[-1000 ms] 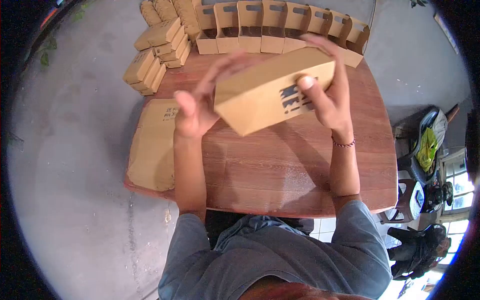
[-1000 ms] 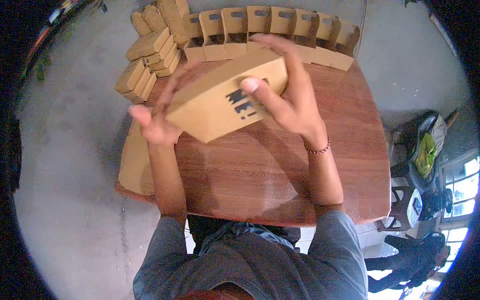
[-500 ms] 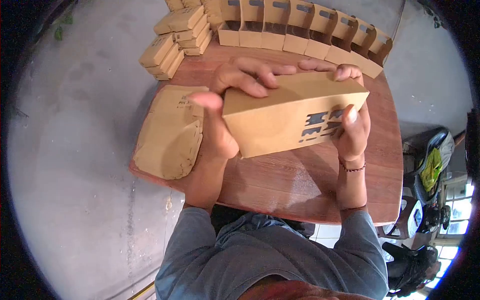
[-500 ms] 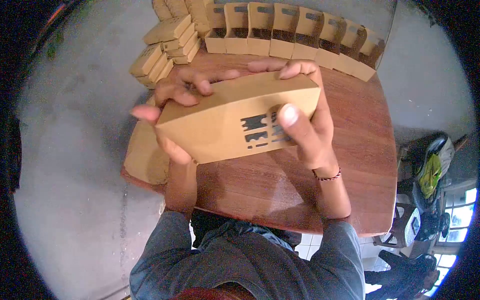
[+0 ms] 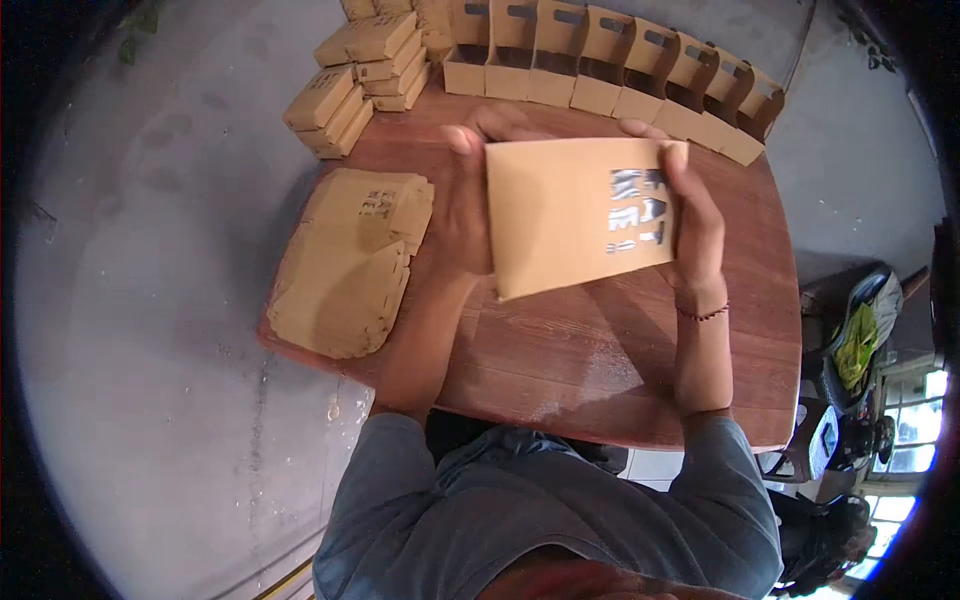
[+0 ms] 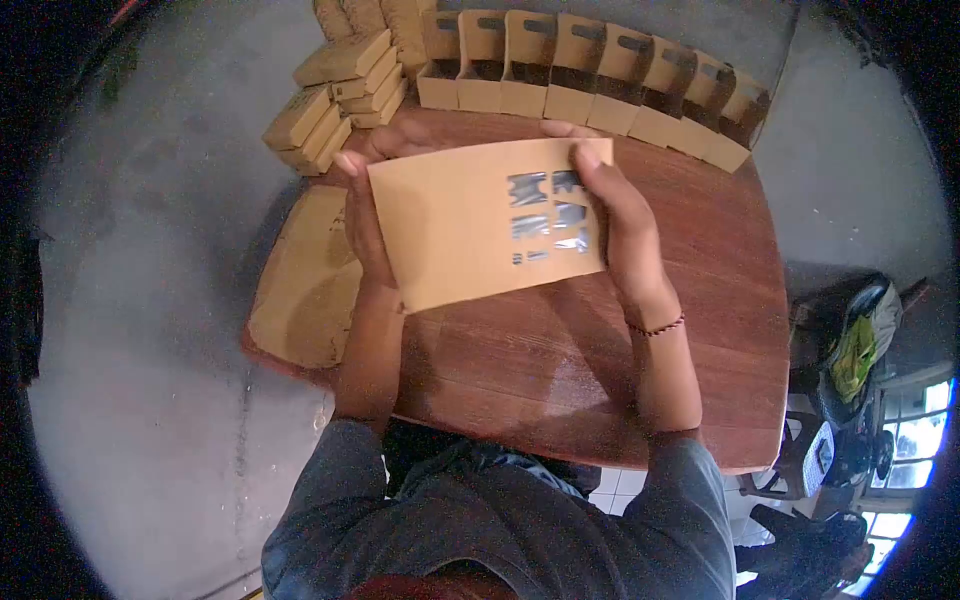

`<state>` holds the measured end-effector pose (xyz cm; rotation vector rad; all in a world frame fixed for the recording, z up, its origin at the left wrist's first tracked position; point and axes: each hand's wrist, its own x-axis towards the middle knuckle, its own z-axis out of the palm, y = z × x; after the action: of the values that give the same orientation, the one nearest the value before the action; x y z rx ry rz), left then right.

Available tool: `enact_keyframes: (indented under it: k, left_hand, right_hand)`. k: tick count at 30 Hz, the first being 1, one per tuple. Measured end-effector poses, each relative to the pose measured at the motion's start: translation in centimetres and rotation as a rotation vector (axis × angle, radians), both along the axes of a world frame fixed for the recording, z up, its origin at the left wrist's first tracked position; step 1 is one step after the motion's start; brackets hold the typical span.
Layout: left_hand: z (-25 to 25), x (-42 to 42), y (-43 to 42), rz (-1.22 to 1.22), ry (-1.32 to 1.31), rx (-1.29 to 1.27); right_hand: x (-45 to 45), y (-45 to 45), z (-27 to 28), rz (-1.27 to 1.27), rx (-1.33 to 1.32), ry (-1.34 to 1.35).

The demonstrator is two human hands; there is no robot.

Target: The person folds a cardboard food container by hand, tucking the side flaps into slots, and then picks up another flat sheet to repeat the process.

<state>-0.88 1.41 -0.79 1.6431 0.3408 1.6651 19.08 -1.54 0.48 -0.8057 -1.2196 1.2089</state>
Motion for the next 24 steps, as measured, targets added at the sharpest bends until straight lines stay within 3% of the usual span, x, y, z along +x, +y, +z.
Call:
enact_keyframes:
  k: [3,6,8,9,11,13,15,17,19,21,23,24]
  left_hand:
    - [-0.5,-0.1,0.9,-0.119,-0.049,-0.172]
    - [-0.5,0.1,1.5,-0.011,-0.057,-0.160]
    - [-0.2,-0.3,1.4,0.110,0.112,-0.415]
    - [-0.3,-0.3,1.6,0.110,0.109,-0.413]
    - [-0.8,-0.6,2.7,-0.209,-0.066,-0.329]
    - [-0.1,-1.4,2.3,-0.329,0.013,-0.260]
    - [0.7,-1.3,0.6,0.029,0.428,-0.164]
    - [1.3,-1.7,0.2,0.076,0.420,-0.243]
    - [2.1,-2.7,0.6,0.243,0.358,-0.335]
    - [2.3,-4.8,1.3,0.334,0.232,-0.350]
    - [2.7,-8.5,3.5,0.252,-0.033,-0.546]
    - [3.2,-10.1,4.6,0.337,-0.011,-0.548]
  right_hand:
    - [0.0,0.4,0.1,0.012,-0.039,0.024]
    - [1.1,0.9,-0.2,0.053,-0.006,-0.033]
    - [1.8,1.0,0.1,0.019,0.012,-0.047]
    - [2.0,0.9,0.4,-0.015,0.026,-0.060]
    - [1.9,0.5,1.3,-0.042,0.041,-0.111]
    - [1.9,0.7,1.1,-0.133,0.120,-0.234]
    - [1.9,0.6,1.2,-0.133,0.154,-0.258]
    - [1.7,1.0,1.0,-0.114,0.188,-0.280]
    - [2.0,1.8,0.5,-0.017,0.143,0.031]
    - [2.2,2.4,0.6,0.000,0.137,0.002]
    - [2.1,4.0,-0.7,-0.367,0.131,-0.418]
    - [2.3,5.7,-2.4,-0.408,0.164,-0.459]
